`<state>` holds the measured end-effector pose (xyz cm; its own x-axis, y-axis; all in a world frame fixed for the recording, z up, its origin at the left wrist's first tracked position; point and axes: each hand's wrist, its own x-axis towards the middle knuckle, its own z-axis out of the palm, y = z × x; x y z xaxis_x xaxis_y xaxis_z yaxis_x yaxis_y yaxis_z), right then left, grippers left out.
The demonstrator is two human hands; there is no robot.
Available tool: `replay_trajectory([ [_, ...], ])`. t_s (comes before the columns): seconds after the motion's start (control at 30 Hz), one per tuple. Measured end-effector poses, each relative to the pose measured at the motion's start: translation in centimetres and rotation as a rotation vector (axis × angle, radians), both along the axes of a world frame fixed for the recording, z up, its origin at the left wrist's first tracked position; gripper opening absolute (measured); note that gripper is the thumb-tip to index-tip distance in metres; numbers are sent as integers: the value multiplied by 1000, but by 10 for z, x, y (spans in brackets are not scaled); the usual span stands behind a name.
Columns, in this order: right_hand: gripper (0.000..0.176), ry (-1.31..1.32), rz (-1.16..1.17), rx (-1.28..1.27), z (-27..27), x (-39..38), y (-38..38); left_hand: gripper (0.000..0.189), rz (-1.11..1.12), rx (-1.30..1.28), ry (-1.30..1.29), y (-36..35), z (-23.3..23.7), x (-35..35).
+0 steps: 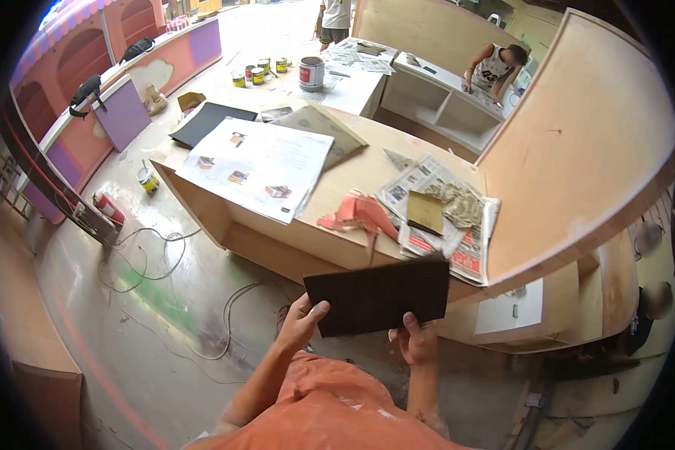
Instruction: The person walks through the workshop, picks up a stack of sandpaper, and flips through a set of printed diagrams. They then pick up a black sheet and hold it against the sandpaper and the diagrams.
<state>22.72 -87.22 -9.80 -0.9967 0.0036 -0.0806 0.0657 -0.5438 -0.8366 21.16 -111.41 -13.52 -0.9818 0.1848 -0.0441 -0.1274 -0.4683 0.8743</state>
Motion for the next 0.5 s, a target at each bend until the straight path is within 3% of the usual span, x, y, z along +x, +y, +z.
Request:
replay_trajectory([
  [0.03,28,-7,-1,-5,9,-10,-20,57,-1,-5,-7,-10,-9,-4],
  [0.1,27,-15,-89,-15,22,-43,-60,76,35,491,52,-17,-21,-25],
  [0.13,27,-12,-93,-16,14,-60,-79,82,-51,603,23,-21,-17,-31],
  [0.17,29,-29,-7,-2,1,-76,-97,72,-90,598,132,-26,-15,-37],
  [0.23,30,-65,65,22,-2,-98,-126,48,99,449,90,-35,-38,-46],
  [0.27,33,-28,299,176,4,-107,-139,48,89,457,71,-47,-46,-58],
  [0.33,43,48,696,382,33,-129,-152,36,323,640,9,-83,-52,-91],
  [0.37,48,29,803,530,68,-143,-147,30,316,648,-4,-105,-36,-102],
  [0.4,52,79,836,715,62,-160,-122,26,307,653,-16,-132,-17,-112],
  [0.43,49,326,633,1066,56,-174,-97,29,279,556,74,-159,-8,-124],
  [0.47,39,155,364,1081,54,-187,-74,36,230,454,160,-192,-22,-137],
  [0.5,32,86,185,1277,77,-203,-57,36,273,229,140,-220,-25,-147],
])
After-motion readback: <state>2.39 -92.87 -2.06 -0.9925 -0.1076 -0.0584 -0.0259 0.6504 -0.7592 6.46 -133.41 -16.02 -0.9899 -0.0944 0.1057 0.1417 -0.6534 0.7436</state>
